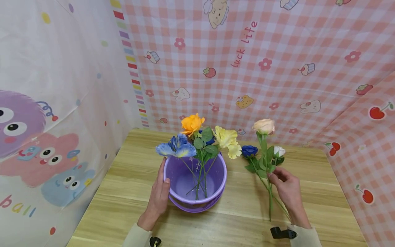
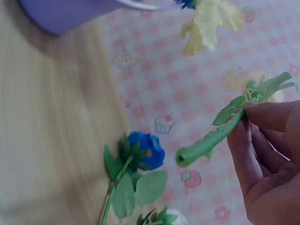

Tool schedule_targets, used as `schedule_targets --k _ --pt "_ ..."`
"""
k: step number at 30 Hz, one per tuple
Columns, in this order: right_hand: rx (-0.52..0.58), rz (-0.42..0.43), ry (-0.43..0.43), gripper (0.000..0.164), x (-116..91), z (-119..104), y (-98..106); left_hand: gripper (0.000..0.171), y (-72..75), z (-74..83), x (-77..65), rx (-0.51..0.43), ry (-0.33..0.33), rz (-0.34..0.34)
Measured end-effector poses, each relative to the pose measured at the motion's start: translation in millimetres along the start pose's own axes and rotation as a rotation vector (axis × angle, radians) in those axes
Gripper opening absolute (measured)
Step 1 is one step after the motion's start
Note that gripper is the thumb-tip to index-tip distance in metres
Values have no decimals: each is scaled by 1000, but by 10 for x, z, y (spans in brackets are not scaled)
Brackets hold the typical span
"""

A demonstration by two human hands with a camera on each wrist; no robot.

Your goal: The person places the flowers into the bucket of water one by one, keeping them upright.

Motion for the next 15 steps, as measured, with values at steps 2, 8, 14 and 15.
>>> schedule_targets --k 2,8,14,15 --pt "39 16 -1 31 -11 -36 -2 62 0 2 1 1 0 1" --pt "115 46 -11 29 -59 -148 -11 62 1 1 -1 3 1 2" --pt "187 74 -20 24 -104 -281 -31 62 1 1 -2 2 -5 3" --pt "194 80 -14 23 -111 -306 -35 62 0 1 -1 2 -6 3"
Point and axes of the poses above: each hand's wrist, its own x-axis towards the middle knuckle, its own y-axis out of the back of the hand, z = x × y, the point moved 8 cm from there along x, towards the middle knuckle, and after that the axes turned 3 degrees about y, right-handed, at the moved point
